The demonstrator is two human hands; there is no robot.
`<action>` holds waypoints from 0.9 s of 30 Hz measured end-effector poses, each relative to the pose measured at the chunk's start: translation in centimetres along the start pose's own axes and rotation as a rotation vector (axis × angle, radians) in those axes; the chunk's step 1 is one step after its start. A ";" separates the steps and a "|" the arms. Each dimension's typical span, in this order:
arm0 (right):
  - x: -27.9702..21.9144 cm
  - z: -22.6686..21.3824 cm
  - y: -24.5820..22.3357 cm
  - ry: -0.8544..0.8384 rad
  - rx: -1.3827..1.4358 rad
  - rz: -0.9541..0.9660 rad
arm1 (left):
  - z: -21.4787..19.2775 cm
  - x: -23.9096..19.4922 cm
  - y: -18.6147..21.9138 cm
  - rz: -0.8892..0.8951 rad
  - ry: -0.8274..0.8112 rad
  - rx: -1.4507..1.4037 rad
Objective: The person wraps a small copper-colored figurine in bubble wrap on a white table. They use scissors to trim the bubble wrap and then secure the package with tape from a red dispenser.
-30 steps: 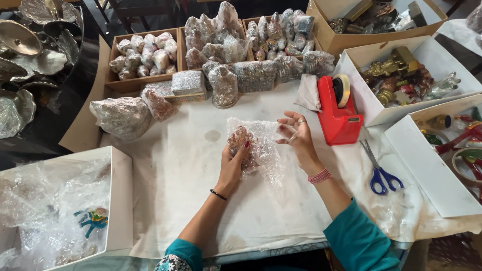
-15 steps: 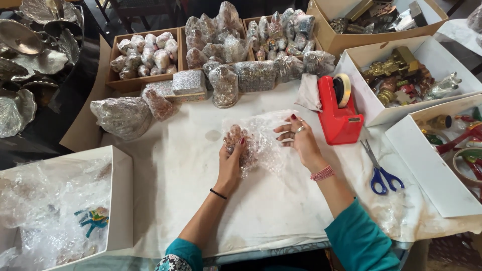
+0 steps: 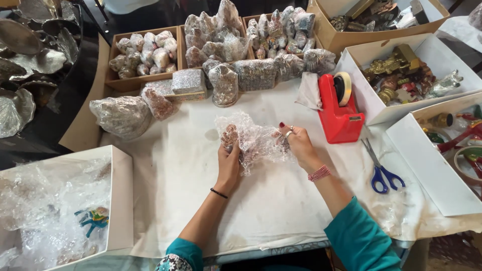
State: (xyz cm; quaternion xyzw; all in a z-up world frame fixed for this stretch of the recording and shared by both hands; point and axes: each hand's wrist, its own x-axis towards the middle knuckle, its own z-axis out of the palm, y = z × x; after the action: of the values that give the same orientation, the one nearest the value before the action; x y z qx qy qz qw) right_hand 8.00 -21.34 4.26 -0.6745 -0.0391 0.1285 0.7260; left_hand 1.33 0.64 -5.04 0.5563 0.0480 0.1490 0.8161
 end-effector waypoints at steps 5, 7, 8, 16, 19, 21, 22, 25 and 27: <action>-0.3 -0.9 -0.8 0.152 0.066 -0.064 | 2.2 -0.9 5.0 -0.038 -0.060 -0.137; -1.1 -0.4 -2.2 0.201 0.047 -0.122 | 2.2 -0.8 4.6 -0.011 -0.081 -0.169; -1.6 0.2 -2.7 0.194 -0.188 -0.394 | 2.4 -0.8 4.7 -0.024 -0.074 -0.144; -5.6 5.1 -4.9 0.251 -1.071 -1.095 | 3.3 -2.0 5.9 -0.050 -0.111 -0.076; -2.7 2.9 -0.6 0.172 -0.718 -0.775 | 3.2 -2.0 5.1 -0.101 -0.132 0.111; -0.8 1.2 1.3 0.245 -0.558 -0.419 | 4.4 -2.5 6.7 -0.128 -0.152 -0.024; -1.1 1.3 0.5 0.247 -0.558 -0.416 | 4.3 -2.4 6.2 -0.131 -0.153 -0.024; -1.2 1.3 -0.7 0.176 -0.222 -0.215 | 4.1 -2.4 5.4 -0.162 -0.173 -0.092; -0.5 0.6 0.4 0.158 -0.179 -0.174 | 4.1 -2.5 5.4 -0.170 -0.172 -0.109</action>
State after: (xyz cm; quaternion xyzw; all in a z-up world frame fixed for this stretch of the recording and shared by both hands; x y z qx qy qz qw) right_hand 7.33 -20.81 4.00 -0.7387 -0.0513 0.0077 0.6720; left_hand -1.10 -1.92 1.28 0.5159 0.0164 0.0336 0.8558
